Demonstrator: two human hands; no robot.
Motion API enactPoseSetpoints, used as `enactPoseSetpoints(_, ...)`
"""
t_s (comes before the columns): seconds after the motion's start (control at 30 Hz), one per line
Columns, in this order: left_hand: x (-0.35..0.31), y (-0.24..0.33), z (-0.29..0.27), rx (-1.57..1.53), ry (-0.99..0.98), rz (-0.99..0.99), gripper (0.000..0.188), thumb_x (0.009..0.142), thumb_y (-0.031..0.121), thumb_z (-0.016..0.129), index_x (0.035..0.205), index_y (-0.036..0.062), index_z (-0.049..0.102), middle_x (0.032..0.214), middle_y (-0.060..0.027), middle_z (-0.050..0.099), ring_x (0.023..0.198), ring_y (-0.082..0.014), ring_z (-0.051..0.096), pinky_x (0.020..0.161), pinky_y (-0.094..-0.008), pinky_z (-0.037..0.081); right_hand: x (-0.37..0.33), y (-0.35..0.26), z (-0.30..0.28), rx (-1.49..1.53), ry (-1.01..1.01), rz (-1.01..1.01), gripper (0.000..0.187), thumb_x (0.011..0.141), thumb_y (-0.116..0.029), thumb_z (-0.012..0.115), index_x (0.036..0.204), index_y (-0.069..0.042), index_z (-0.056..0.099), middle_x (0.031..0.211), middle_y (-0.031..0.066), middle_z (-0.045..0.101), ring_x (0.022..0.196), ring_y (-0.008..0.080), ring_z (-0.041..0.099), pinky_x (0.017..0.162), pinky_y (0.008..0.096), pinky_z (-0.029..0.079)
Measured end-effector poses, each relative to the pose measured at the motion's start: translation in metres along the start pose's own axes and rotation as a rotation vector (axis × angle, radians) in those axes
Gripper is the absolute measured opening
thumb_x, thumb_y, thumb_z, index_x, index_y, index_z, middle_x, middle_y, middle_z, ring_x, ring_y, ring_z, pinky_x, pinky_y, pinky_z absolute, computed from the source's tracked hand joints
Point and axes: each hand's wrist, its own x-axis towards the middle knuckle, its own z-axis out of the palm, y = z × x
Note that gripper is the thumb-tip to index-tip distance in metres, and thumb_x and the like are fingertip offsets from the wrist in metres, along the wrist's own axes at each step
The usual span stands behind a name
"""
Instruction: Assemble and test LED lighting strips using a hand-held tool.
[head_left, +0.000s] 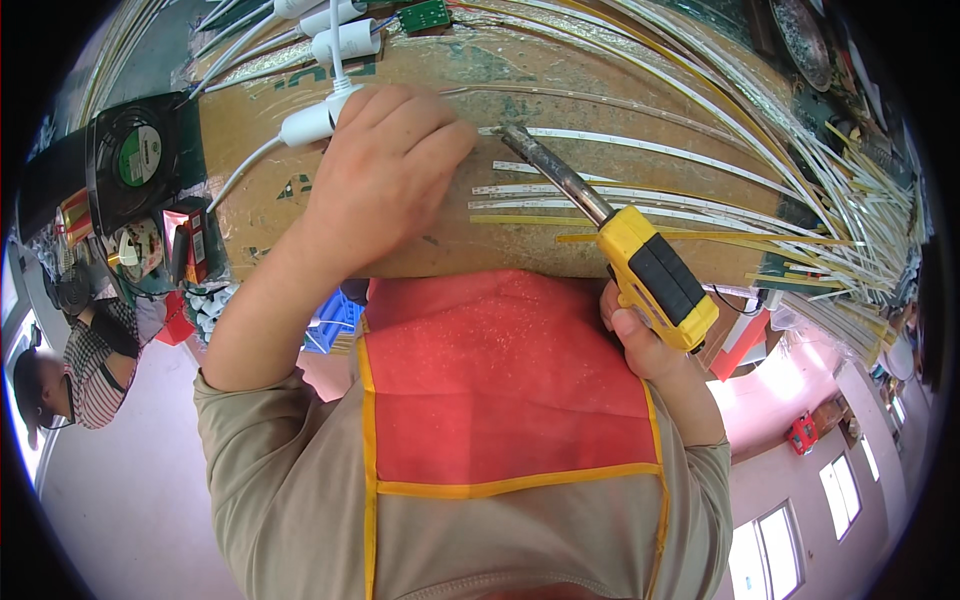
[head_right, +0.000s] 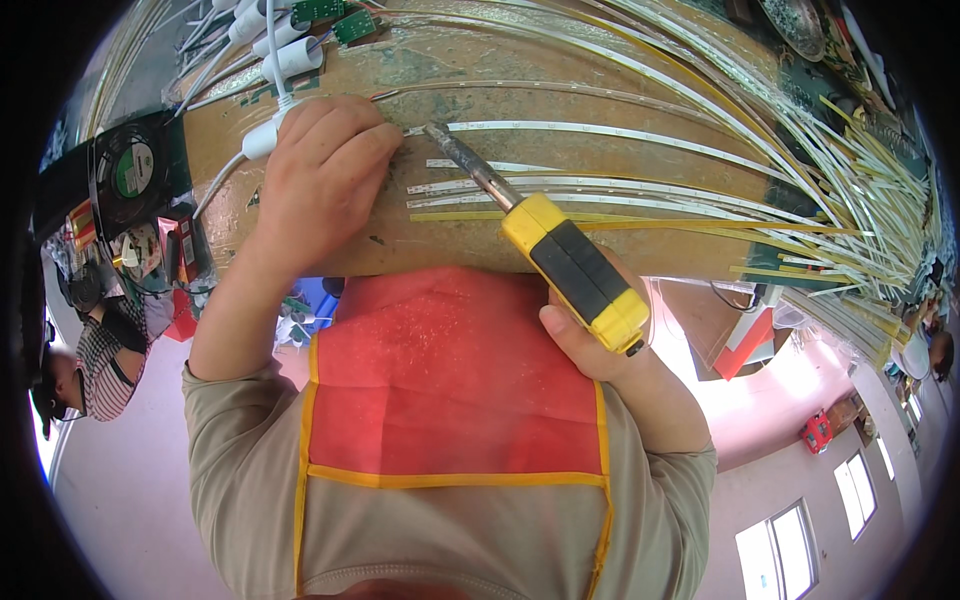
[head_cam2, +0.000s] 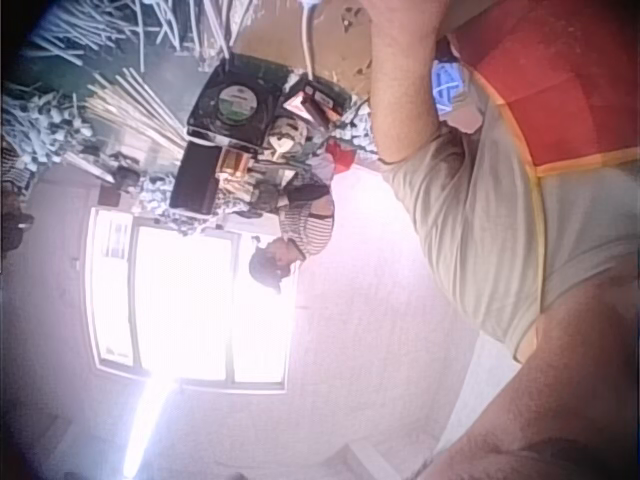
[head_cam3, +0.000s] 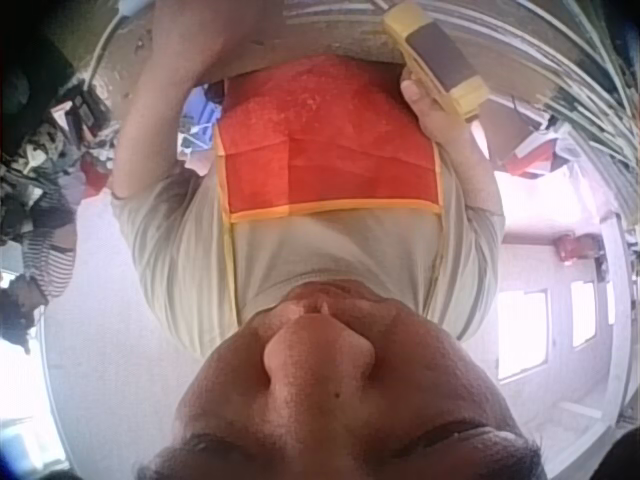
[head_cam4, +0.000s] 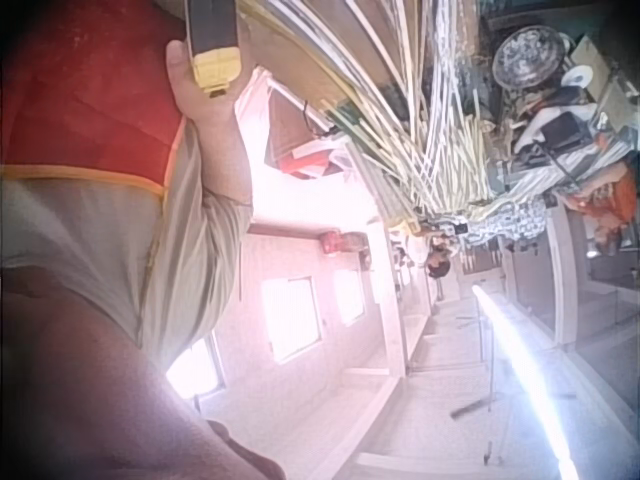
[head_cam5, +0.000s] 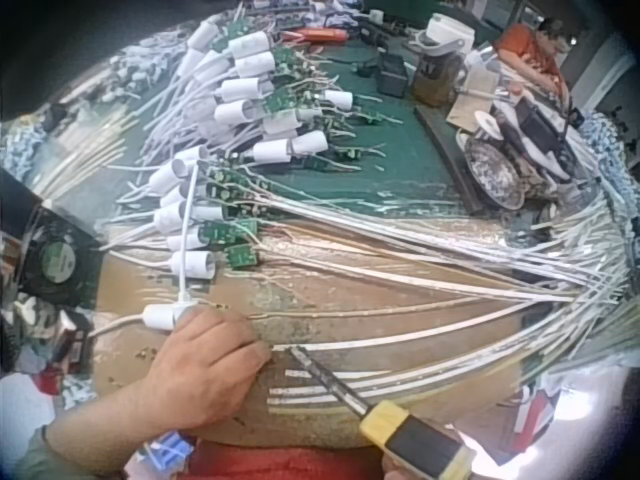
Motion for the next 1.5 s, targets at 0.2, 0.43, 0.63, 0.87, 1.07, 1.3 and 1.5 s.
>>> enactPoseSetpoints(0.2, -0.001, 0.0, 0.0, -0.004, -0.001, -0.003, 0.025, 0.075, 0.001, 0.073, 0.1, 0.0067, 0.068, 0.1, -0.0082, 0.066, 0.097, -0.0313, 0.064, 0.087, -0.0429, 0.05, 0.0, -0.002, 0.001, -0.019, 0.011, -0.008, 0.039, 0.089, -0.019, 0.078, 0.119, 0.001, 0.064, 0.092, 0.0059, 0.065, 0.08, 0.0182, 0.063, 0.073, 0.0326, 0.051)
enactPoseSetpoints(0.43, 0.0, 0.0, 0.0, -0.002, -0.009, -0.006, 0.028, 0.074, 0.0, 0.072, 0.101, 0.0068, 0.068, 0.101, -0.0083, 0.066, 0.097, -0.0311, 0.064, 0.087, -0.0425, 0.05, 0.001, -0.002, 0.0, -0.114, -0.027, -0.047, 0.035, 0.091, -0.025, 0.077, 0.113, 0.0, 0.065, 0.094, 0.0083, 0.065, 0.081, 0.0234, 0.064, 0.074, 0.0361, 0.051)
enactPoseSetpoints(0.63, -0.001, -0.001, 0.002, -0.005, 0.016, -0.006, 0.028, 0.074, 0.0, 0.073, 0.101, 0.0066, 0.069, 0.101, -0.0086, 0.066, 0.098, -0.0309, 0.064, 0.087, -0.0427, 0.05, 0.001, 0.0, 0.001, -0.074, -0.014, -0.043, 0.034, 0.091, -0.022, 0.076, 0.113, 0.001, 0.064, 0.093, 0.008, 0.064, 0.081, 0.0223, 0.063, 0.073, 0.0355, 0.051)
enactPoseSetpoints(0.87, -0.001, -0.001, 0.003, -0.001, 0.013, -0.013, 0.027, 0.075, 0.0, 0.073, 0.1, 0.0072, 0.069, 0.099, -0.0079, 0.065, 0.098, -0.0302, 0.064, 0.086, -0.0422, 0.05, 0.002, -0.001, 0.002, 0.009, 0.005, -0.039, 0.027, 0.089, -0.02, 0.077, 0.105, -0.002, 0.065, 0.085, 0.0055, 0.063, 0.073, 0.0196, 0.062, 0.066, 0.0342, 0.05)
enactPoseSetpoints(1.07, -0.001, -0.001, 0.003, 0.002, 0.02, -0.011, 0.026, 0.075, 0.001, 0.073, 0.1, 0.0078, 0.069, 0.098, -0.0072, 0.065, 0.097, -0.0297, 0.063, 0.086, -0.0419, 0.05, 0.004, -0.005, -0.001, 0.14, 0.003, -0.006, 0.037, 0.089, -0.029, 0.076, 0.109, -0.003, 0.058, 0.079, 0.0024, 0.057, 0.069, 0.015, 0.055, 0.061, 0.0312, 0.045)
enactPoseSetpoints(1.3, -0.001, 0.0, 0.001, 0.015, 0.002, -0.019, 0.026, 0.075, 0.002, 0.073, 0.1, 0.0073, 0.069, 0.098, -0.0076, 0.065, 0.098, -0.0301, 0.063, 0.087, -0.0427, 0.05, 0.014, -0.012, 0.003, 0.284, 0.121, -0.047, 0.08, 0.088, -0.046, 0.08, 0.142, 0.001, 0.046, 0.076, 0.0017, 0.047, 0.064, 0.0144, 0.047, 0.058, 0.0294, 0.04)
enactPoseSetpoints(1.5, 0.0, 0.0, 0.001, 0.016, -0.006, -0.028, 0.025, 0.075, 0.002, 0.073, 0.1, 0.0072, 0.069, 0.099, -0.0076, 0.066, 0.098, -0.0298, 0.064, 0.087, -0.0427, 0.05, 0.021, -0.006, -0.005, 0.353, 0.1, -0.192, 0.052, 0.093, -0.025, 0.07, 0.134, 0.0, 0.05, 0.081, 0.0055, 0.054, 0.068, 0.0147, 0.052, 0.057, 0.03, 0.046)
